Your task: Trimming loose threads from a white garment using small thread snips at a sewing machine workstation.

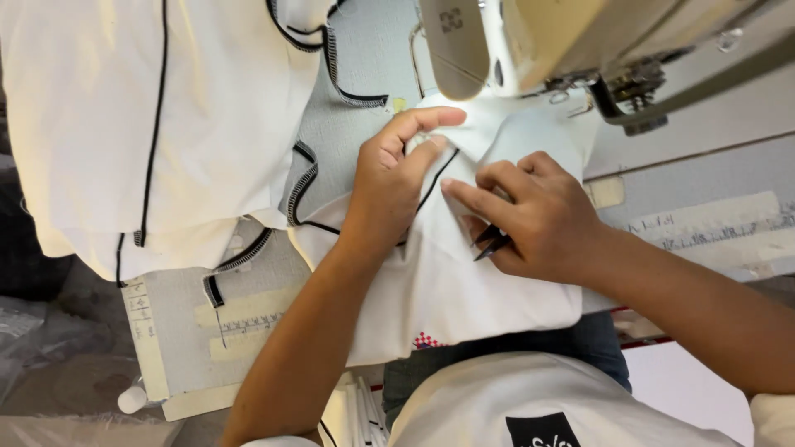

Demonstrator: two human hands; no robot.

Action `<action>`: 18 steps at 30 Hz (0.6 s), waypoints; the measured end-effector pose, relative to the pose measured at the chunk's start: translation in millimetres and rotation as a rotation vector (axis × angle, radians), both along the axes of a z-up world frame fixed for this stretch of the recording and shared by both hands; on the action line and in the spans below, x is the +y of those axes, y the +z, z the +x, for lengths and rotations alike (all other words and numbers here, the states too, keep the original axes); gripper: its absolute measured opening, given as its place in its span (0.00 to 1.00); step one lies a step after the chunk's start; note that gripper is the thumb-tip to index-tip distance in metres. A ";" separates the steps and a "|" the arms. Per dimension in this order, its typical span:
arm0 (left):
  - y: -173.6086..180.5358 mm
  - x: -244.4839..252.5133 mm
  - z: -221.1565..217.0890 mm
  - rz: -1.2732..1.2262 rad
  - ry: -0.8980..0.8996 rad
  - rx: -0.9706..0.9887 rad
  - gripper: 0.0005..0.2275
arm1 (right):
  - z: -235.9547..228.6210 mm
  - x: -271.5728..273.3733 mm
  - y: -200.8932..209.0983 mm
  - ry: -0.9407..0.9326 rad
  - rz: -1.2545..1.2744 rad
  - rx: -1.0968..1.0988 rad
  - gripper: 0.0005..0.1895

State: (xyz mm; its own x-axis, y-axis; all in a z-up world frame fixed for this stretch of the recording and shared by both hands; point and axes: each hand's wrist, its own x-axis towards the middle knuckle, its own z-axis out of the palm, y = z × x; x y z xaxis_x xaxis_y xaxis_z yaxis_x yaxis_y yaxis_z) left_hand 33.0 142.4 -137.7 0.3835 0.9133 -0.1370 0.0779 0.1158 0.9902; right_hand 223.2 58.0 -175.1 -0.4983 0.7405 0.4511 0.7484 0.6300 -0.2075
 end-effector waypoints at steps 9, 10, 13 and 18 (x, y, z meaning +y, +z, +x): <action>-18.0 8.4 -9.1 0.052 -0.043 0.075 0.17 | -6.0 7.6 3.3 -0.225 -0.028 0.086 0.17; -18.9 8.9 -9.3 0.046 -0.042 0.077 0.17 | -5.2 8.5 1.7 -0.224 -0.035 0.087 0.17; -19.5 10.8 -10.3 0.043 -0.061 0.053 0.18 | -4.5 10.2 0.1 -0.246 -0.023 0.079 0.16; -16.5 11.7 -11.1 -0.021 -0.110 0.026 0.22 | -2.2 7.3 -2.1 -0.270 -0.084 0.096 0.32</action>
